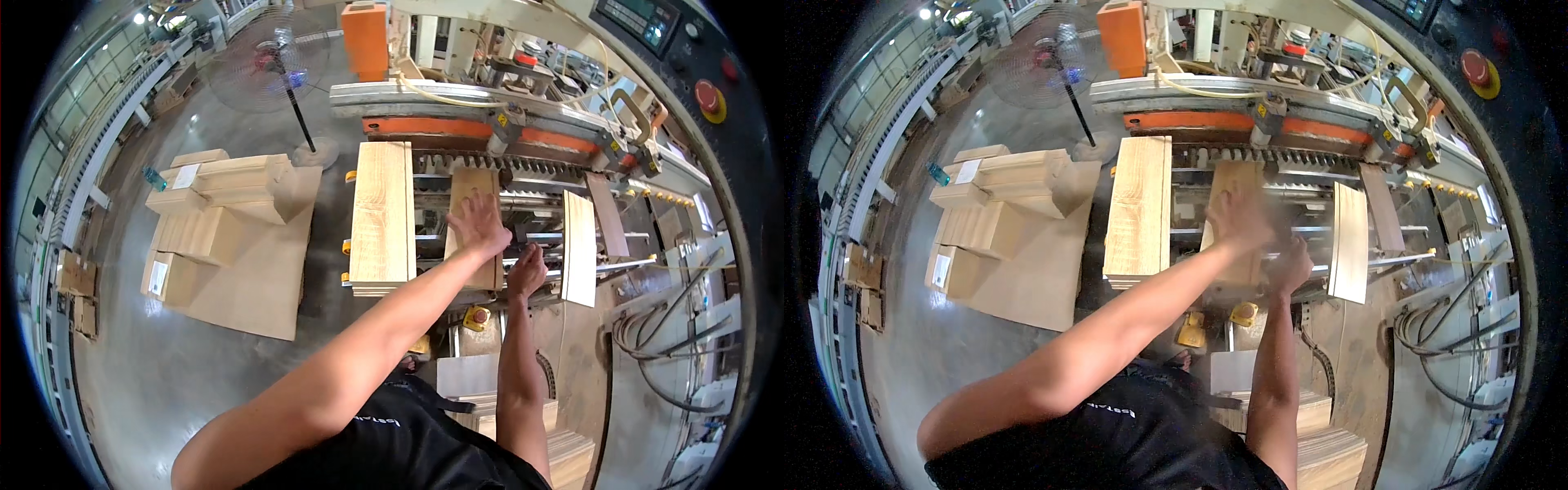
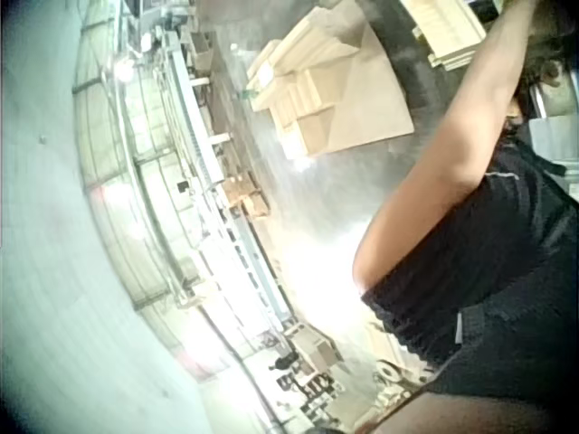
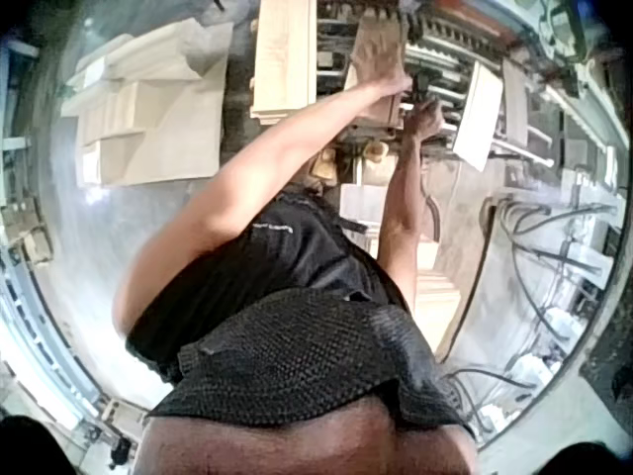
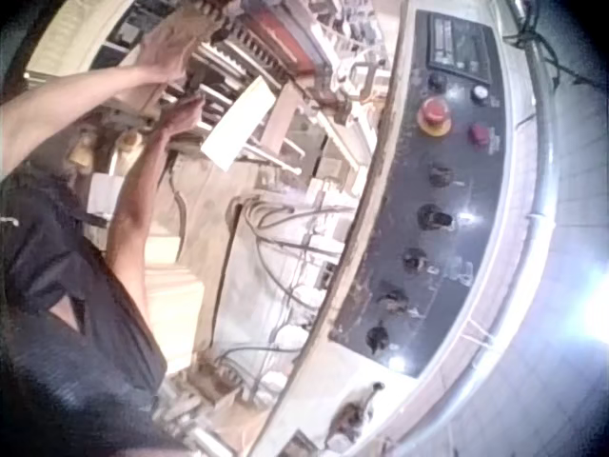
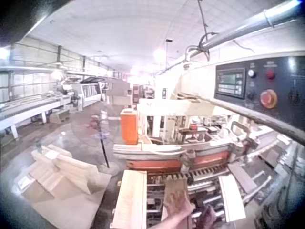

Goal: The person feeds wooden planks into a woodworking machine by hand, guiding the pieces along the track.

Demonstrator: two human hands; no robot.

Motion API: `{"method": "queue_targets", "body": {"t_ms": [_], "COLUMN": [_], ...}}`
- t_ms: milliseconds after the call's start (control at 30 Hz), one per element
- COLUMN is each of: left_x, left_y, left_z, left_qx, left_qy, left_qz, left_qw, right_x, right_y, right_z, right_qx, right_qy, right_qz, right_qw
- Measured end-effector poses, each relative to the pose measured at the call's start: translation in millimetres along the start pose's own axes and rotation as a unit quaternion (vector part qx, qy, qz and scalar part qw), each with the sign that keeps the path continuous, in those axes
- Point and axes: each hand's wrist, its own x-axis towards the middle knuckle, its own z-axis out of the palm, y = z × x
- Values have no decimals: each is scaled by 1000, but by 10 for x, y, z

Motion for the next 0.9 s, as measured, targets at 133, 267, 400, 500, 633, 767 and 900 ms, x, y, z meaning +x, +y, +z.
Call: {"method": "queue_targets", "body": {"t_ms": [133, 267, 400, 500, 633, 767, 900], "left_x": [301, 375, 753, 1242, 1231, 858, 1091], "left_y": [-321, -139, -182, -1004, -932, -339, -662], "left_z": [373, 468, 750, 938, 1028, 739, 600], "left_qx": [-5, -17, -109, -222, -455, -350, -363], "left_qy": [55, 34, 176, 133, -32, 13, 24], "left_qz": [-53, -74, -184, -350, -300, -328, -298], "left_qw": [997, 997, 961, 900, 838, 877, 882], "right_x": [-42, -47, 23, -28, 131, 260, 184], "right_y": [-171, 186, 201, -131, -20, -75, 18], "right_z": [129, 82, -91, 88, -175, -510, -128], "right_qx": [-34, -52, 46, 200, 300, 295, 249], "right_qy": [-14, 21, -17, -103, -186, -174, -191], "right_qz": [8, -24, 34, 74, 142, 245, 130], "right_qw": [999, 998, 998, 972, 925, 907, 940]}}
